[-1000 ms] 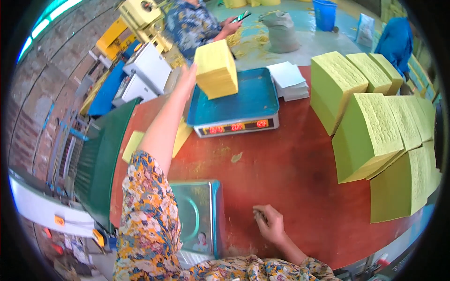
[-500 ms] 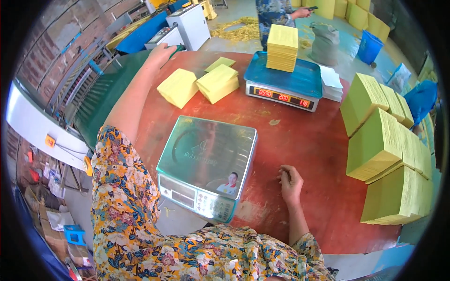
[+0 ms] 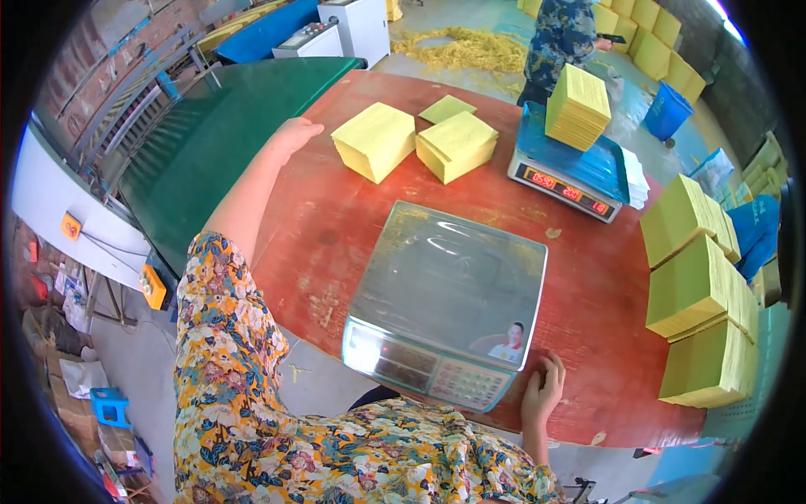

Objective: The recorder weighs stacks of yellow paper on a digital scale and then uses a banding machine to secure them with rubber bands or ties.

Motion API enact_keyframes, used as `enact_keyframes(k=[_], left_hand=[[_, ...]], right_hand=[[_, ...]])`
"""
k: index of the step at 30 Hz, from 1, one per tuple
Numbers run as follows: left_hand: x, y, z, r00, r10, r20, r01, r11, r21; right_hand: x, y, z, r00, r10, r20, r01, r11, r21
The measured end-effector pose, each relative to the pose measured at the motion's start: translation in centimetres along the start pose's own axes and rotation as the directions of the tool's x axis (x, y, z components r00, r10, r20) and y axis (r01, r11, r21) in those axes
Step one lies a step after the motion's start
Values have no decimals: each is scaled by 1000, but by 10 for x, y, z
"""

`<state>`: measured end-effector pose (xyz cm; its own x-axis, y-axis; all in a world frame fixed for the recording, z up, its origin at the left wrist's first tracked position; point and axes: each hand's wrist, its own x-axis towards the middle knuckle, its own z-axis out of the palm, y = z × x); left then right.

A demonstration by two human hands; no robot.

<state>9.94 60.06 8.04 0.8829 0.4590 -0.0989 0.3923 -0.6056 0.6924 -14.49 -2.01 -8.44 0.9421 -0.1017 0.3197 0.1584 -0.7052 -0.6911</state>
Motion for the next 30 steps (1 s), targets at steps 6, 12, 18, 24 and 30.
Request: enact_keyframes(k=[6,12,18,24,30], left_hand=[[61,-8,44,996,83,-33,-84,996,-38],[98,37,95,952,302,55,-304,901,310],[81,26,132,974,190,120,-225,828,513],[63,44,140,978,210,13,-176,782,597],[59,36,143,975,221,-6,-169,764,623]], right_hand=[[-8,-18,13,995,-73,-64,57,975,-213],[-5,-29,17,993,-67,-98,41,966,-255],[-5,-39,23,993,-62,-103,30,957,-290],[-6,-35,17,990,-62,-126,18,946,-324],[-4,-31,15,988,-58,-140,11,948,-317]])
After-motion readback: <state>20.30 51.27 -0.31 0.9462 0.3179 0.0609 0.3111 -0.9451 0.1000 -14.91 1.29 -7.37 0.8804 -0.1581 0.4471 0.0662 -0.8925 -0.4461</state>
